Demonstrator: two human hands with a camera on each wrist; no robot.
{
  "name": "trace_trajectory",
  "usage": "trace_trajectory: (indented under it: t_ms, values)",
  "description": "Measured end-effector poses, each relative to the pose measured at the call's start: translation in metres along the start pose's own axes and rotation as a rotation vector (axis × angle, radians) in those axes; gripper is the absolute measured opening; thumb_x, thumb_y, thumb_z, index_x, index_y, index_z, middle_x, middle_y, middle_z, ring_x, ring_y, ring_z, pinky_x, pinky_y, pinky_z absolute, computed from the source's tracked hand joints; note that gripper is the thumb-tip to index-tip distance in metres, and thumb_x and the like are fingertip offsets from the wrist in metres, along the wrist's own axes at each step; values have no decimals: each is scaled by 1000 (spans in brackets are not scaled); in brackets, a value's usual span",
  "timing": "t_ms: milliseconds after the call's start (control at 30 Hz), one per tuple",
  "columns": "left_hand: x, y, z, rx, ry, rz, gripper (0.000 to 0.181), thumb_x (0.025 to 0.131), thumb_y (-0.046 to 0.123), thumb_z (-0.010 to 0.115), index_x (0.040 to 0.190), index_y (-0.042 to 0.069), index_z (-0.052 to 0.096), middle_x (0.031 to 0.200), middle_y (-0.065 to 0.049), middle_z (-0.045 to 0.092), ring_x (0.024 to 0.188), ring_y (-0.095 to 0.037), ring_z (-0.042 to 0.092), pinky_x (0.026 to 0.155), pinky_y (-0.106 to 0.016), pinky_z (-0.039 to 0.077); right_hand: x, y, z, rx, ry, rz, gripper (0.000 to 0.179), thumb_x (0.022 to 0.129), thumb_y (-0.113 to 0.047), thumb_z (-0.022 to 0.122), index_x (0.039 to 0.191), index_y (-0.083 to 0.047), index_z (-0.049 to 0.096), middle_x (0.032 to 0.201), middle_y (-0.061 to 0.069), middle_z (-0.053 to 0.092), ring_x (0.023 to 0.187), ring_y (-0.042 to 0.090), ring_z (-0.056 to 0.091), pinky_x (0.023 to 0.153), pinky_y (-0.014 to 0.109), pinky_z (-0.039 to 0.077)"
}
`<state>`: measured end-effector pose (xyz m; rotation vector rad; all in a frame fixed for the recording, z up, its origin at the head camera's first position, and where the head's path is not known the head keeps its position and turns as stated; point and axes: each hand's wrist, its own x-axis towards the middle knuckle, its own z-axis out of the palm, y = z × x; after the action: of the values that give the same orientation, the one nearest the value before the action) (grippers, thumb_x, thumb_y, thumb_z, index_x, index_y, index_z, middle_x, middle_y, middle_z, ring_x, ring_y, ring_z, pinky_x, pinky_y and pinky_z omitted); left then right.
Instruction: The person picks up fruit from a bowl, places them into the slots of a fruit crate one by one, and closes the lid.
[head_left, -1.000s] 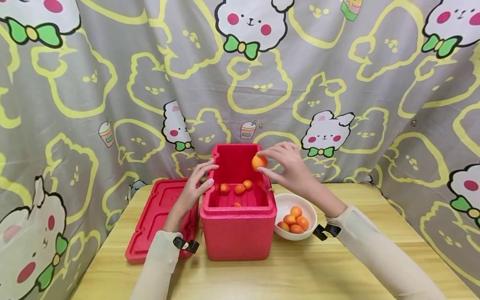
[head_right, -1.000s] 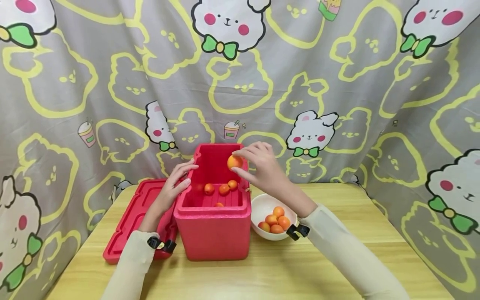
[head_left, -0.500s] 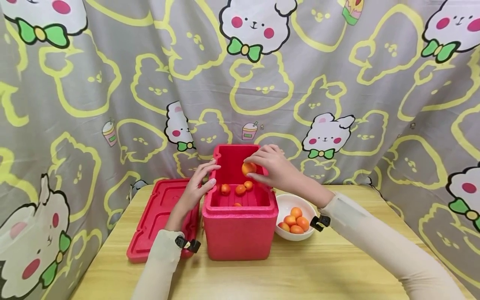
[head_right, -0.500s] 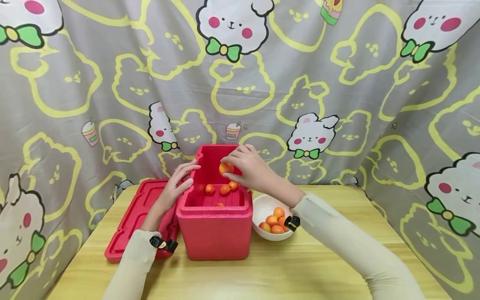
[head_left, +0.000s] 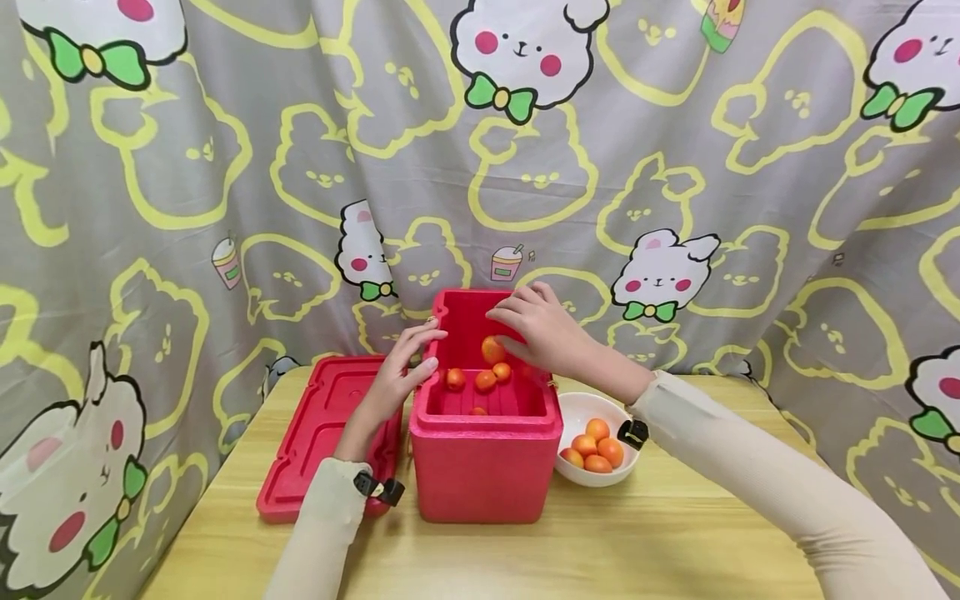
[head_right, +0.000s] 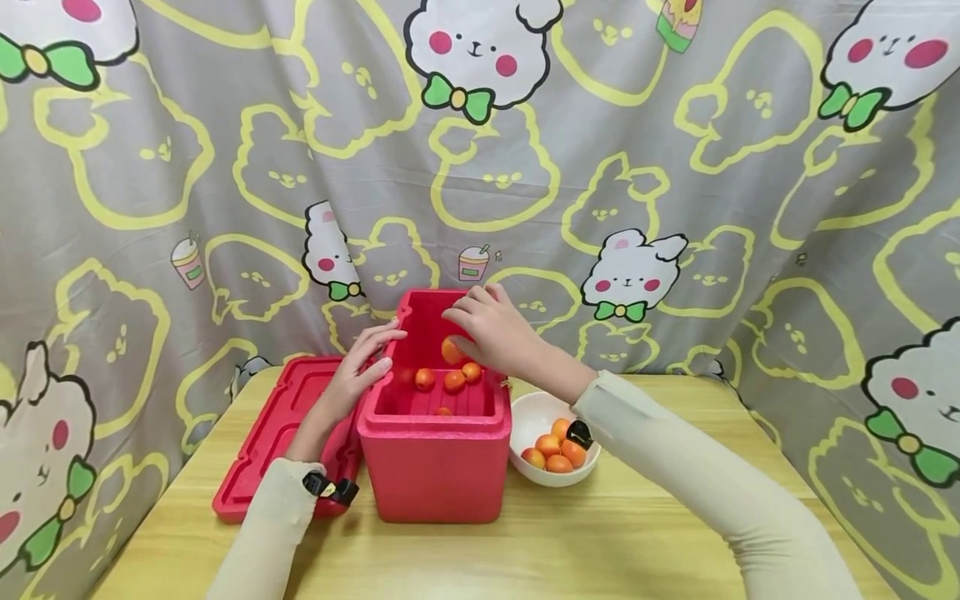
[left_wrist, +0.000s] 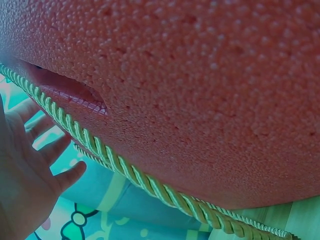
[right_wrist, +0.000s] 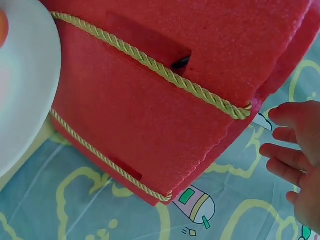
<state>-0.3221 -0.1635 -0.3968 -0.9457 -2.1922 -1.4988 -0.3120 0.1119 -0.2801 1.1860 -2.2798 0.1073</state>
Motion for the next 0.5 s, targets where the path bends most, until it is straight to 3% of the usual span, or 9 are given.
trace_trajectory:
  t_ms: [100,500]
  values:
    - [1,1,0,4,-2,1,48,97,19,57,144,13,55,160,-12,38,150,-25,33,115,-65,36,1,1,0,-36,17,3,39,83,-24,84,118,-10,74,115,9,74,110,27,62,102,51,41]
    - [1,-1,-1,7,1,-5,48,96,20,58,144,15,56,160,-12,38,150,-26,32,115,-66,37,-12,8,-8,-17,18,56,40,80,-21,85,117,-11,74,115,9,73,111,27,60,104,54,38]
